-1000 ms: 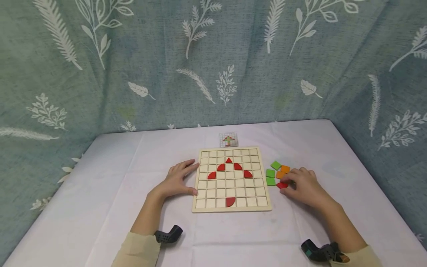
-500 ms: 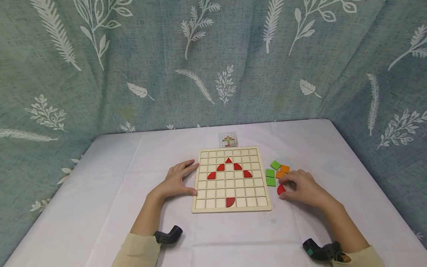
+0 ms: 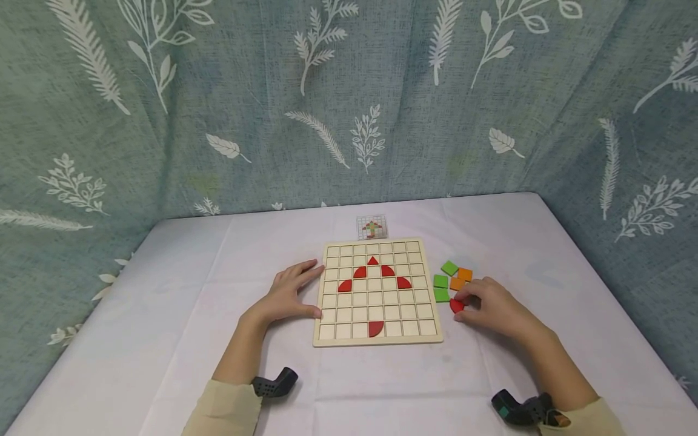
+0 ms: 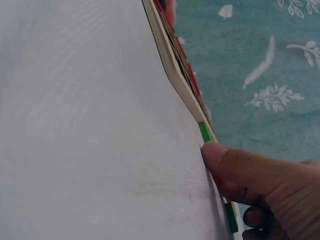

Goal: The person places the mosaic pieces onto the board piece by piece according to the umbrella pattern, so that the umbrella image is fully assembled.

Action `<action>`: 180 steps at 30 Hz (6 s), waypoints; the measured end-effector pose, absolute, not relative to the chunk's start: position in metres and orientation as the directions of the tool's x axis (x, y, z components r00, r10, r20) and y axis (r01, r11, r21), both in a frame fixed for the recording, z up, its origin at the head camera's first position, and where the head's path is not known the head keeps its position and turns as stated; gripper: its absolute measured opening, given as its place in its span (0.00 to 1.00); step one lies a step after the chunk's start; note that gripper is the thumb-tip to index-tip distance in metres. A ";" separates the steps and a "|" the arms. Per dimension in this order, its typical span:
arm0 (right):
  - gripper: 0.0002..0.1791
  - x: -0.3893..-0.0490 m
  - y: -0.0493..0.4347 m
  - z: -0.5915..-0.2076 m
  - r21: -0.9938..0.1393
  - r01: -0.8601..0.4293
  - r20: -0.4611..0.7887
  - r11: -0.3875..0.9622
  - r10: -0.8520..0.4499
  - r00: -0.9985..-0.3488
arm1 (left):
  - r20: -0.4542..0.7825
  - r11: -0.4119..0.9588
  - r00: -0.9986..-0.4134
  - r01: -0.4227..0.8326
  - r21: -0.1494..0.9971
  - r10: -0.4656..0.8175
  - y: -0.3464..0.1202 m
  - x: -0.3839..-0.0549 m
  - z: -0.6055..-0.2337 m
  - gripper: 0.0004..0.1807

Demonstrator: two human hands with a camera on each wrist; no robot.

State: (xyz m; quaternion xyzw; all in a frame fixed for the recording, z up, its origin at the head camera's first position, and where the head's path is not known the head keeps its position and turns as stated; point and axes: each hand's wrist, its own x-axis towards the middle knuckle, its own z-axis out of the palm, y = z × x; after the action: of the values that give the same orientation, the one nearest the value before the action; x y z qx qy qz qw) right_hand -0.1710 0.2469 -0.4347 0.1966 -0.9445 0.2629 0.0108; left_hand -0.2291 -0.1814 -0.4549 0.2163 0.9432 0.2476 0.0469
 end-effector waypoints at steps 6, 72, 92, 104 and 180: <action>0.12 -0.170 0.249 -0.433 -0.490 -0.416 0.136 0.766 -0.404 -0.905 | 0.017 0.784 -0.900 0.389 0.484 0.436 -0.181 -0.229 -0.455 0.60; 0.09 -0.200 0.116 -0.417 -0.539 -0.659 0.176 0.524 -0.695 -0.697 | 0.015 0.785 -0.910 0.365 0.500 0.414 -0.180 -0.227 -0.454 0.60; 0.12 -0.186 0.102 -0.422 -0.538 -0.630 0.042 0.560 -0.729 -0.684 | 0.027 0.773 -0.903 0.383 0.506 0.430 -0.181 -0.229 -0.453 0.58; 0.12 -0.185 0.101 -0.424 -0.529 -0.654 0.068 0.541 -0.742 -0.668 | 0.017 0.780 -0.905 0.376 0.501 0.425 -0.181 -0.228 -0.452 0.58; 0.15 -0.215 0.243 -0.385 -0.651 -0.323 0.201 0.687 -0.254 -0.946 | -0.002 0.788 -0.910 0.357 0.501 0.414 -0.180 -0.229 -0.452 0.60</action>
State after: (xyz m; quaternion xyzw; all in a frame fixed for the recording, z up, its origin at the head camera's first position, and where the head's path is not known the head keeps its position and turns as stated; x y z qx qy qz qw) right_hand -0.2152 0.2430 -0.3846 0.1573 -0.9172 0.3630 0.0473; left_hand -0.2286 -0.1801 -0.4516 0.2043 0.9439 0.2535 0.0560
